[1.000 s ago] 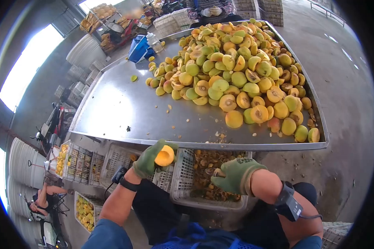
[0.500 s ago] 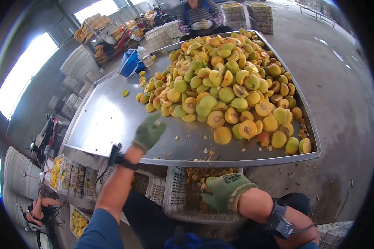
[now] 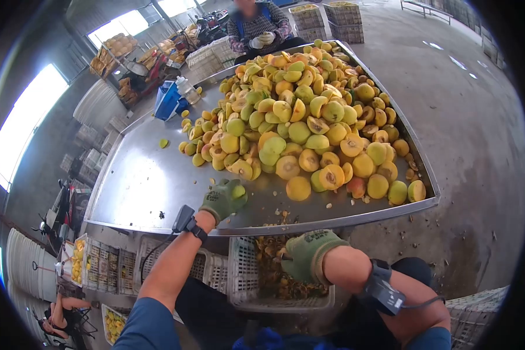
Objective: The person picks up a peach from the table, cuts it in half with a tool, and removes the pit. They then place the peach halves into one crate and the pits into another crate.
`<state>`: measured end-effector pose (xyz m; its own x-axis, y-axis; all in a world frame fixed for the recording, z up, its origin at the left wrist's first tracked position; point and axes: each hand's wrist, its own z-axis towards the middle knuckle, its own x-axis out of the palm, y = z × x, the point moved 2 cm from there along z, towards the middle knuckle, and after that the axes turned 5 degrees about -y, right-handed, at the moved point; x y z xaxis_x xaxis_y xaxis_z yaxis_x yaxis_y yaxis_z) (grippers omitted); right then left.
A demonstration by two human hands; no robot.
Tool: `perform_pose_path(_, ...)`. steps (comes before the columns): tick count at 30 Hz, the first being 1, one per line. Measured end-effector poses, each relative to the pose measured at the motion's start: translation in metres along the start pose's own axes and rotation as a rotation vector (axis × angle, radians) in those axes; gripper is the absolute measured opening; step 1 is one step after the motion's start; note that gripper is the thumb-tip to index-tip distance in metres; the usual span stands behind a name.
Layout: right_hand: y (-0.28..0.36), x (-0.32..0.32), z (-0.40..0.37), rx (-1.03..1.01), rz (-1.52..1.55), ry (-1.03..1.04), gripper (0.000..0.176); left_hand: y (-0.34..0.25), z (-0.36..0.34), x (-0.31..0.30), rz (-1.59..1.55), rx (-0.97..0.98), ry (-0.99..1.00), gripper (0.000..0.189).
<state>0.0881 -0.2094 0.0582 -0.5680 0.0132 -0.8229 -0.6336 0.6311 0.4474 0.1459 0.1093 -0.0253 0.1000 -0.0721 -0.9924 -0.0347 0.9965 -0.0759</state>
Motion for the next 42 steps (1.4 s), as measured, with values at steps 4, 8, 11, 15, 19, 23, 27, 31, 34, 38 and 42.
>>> perform_pose_path(4, 0.000, 0.006, 0.005, -0.006, 0.118, -0.206, 0.037, 0.021, -0.002, 0.010, -0.504, -0.055, -0.030, 0.052)
perform_pose_path(8, 0.007, 0.001, 0.001, -0.031, 0.371, -0.459, 0.032, 0.012, -0.022, -0.017, -1.330, 0.004, -0.076, 0.034)
perform_pose_path(11, 0.011, 0.010, 0.007, -0.098, 0.403, -0.679, 0.031, -0.034, -0.056, -0.059, -1.233, 0.069, -0.061, 0.037)
perform_pose_path(15, 0.017, 0.015, 0.012, -0.127, 0.404, -0.755, 0.033, -0.085, -0.087, -0.081, -0.984, 0.268, -0.239, 0.047)
perform_pose_path(19, 0.024, 0.020, 0.017, -0.086, 0.386, -0.738, 0.033, -0.094, -0.100, -0.059, -1.384, 0.051, -0.069, 0.045)
perform_pose_path(23, 0.029, 0.023, 0.017, -0.068, 0.353, -0.748, 0.033, -0.088, -0.101, -0.043, -1.235, 0.211, -0.142, 0.047)
perform_pose_path(27, 0.034, 0.028, 0.021, -0.054, 0.308, -0.720, 0.033, -0.089, -0.107, -0.056, -1.055, 0.391, -0.206, 0.044)
perform_pose_path(31, 0.038, 0.034, 0.023, -0.086, 0.278, -0.742, 0.032, -0.096, -0.121, -0.059, -1.546, -0.008, 0.067, 0.039)
perform_pose_path(34, 0.041, 0.034, 0.021, -0.079, 0.247, -0.740, 0.030, -0.092, -0.123, -0.056, -1.531, -0.083, 0.119, 0.038)
perform_pose_path(38, 0.043, 0.039, 0.020, -0.099, 0.214, -0.773, 0.029, -0.091, -0.126, -0.057, -1.552, -0.130, 0.178, 0.039)
perform_pose_path(42, 0.045, 0.038, 0.018, -0.066, 0.194, -0.747, 0.030, -0.095, -0.129, -0.057, -1.407, 0.041, 0.088, 0.039)
